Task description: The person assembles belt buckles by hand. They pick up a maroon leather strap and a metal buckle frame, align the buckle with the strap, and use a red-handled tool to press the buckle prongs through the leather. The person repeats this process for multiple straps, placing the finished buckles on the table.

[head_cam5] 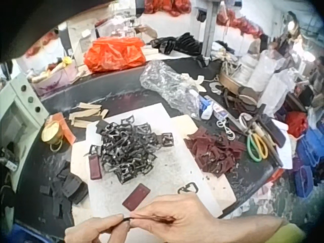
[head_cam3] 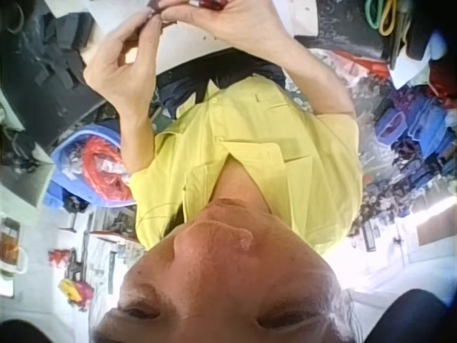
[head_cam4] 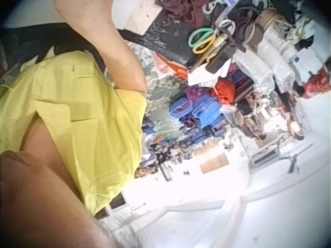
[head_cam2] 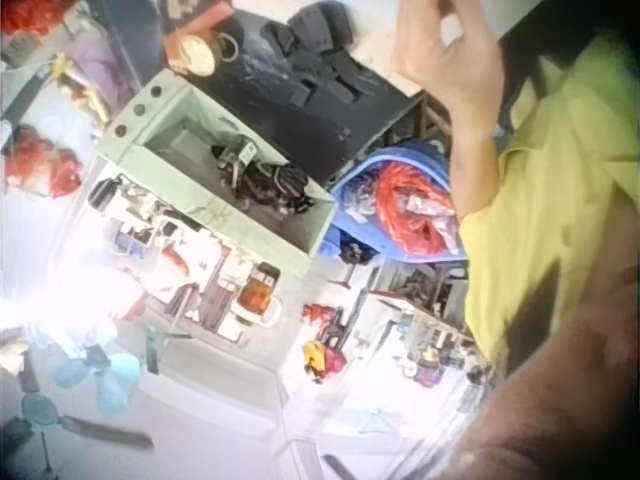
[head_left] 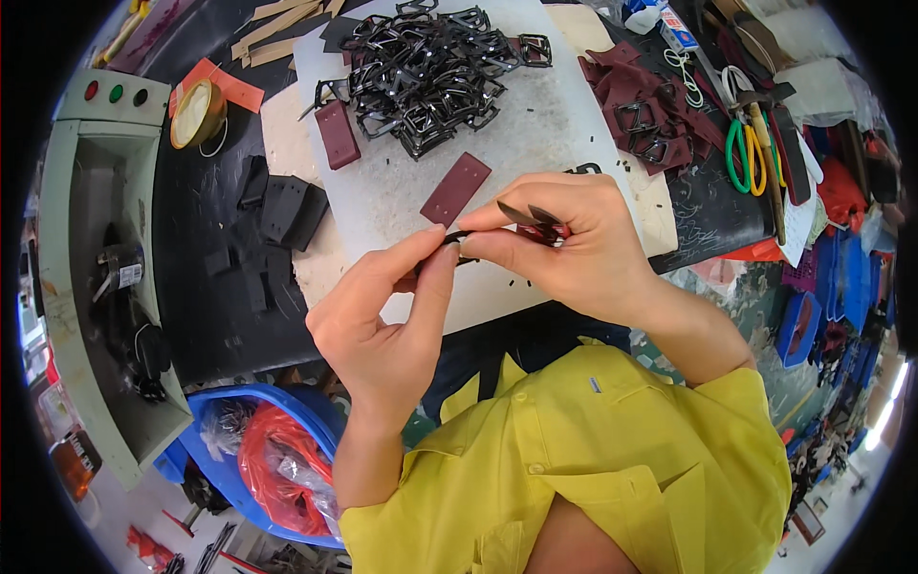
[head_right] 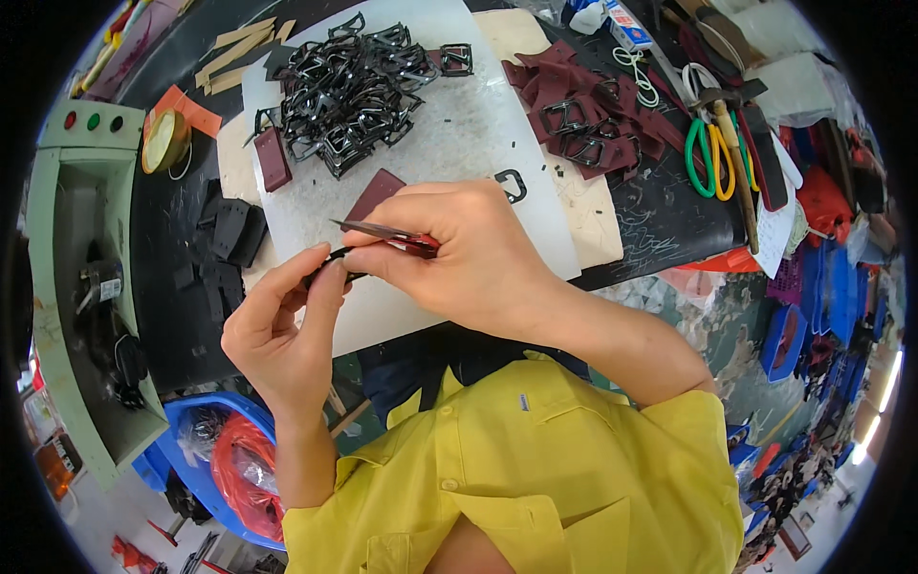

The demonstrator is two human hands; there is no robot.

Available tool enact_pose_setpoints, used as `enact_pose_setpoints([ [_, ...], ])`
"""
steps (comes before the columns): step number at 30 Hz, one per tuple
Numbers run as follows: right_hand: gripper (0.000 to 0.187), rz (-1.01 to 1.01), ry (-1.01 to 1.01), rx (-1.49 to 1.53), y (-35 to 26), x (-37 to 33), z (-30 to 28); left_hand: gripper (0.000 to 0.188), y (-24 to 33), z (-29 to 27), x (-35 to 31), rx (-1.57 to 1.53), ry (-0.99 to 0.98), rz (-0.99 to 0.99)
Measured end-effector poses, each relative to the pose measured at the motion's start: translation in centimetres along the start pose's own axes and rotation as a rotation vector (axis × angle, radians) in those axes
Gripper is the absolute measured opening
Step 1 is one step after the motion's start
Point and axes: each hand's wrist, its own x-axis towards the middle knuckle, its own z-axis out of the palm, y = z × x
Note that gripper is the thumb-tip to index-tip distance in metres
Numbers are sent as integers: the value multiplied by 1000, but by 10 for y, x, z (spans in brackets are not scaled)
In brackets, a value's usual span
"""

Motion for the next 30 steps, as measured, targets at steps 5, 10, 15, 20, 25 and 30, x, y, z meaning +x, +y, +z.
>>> enact_pose_setpoints([
  [5, 20, -228, 119, -138, 12, -21, 11, 11, 6, -3, -1, -150, -147, -283],
  [10, 29, -391, 22, -288, 11, -29, 3, 12, 7, -8, 5, -283, -245, -544],
  [15, 33, -439, 9, -340, 14, -31, -2, 12, 5, -7, 1, -202, -265, -513],
  [20, 29, -364, -15, -246, 18, -31, -4, 10, 3, 1, -7, -118, -210, -322],
  [25, 38, -295, -27, -177, 15, -28, -6, 17, 4, 6, -11, -188, -233, -289],
  [30, 35, -304, 160, -234, 15, -27, 2, 20, -12, 12, -13, -461, -287, -405],
])
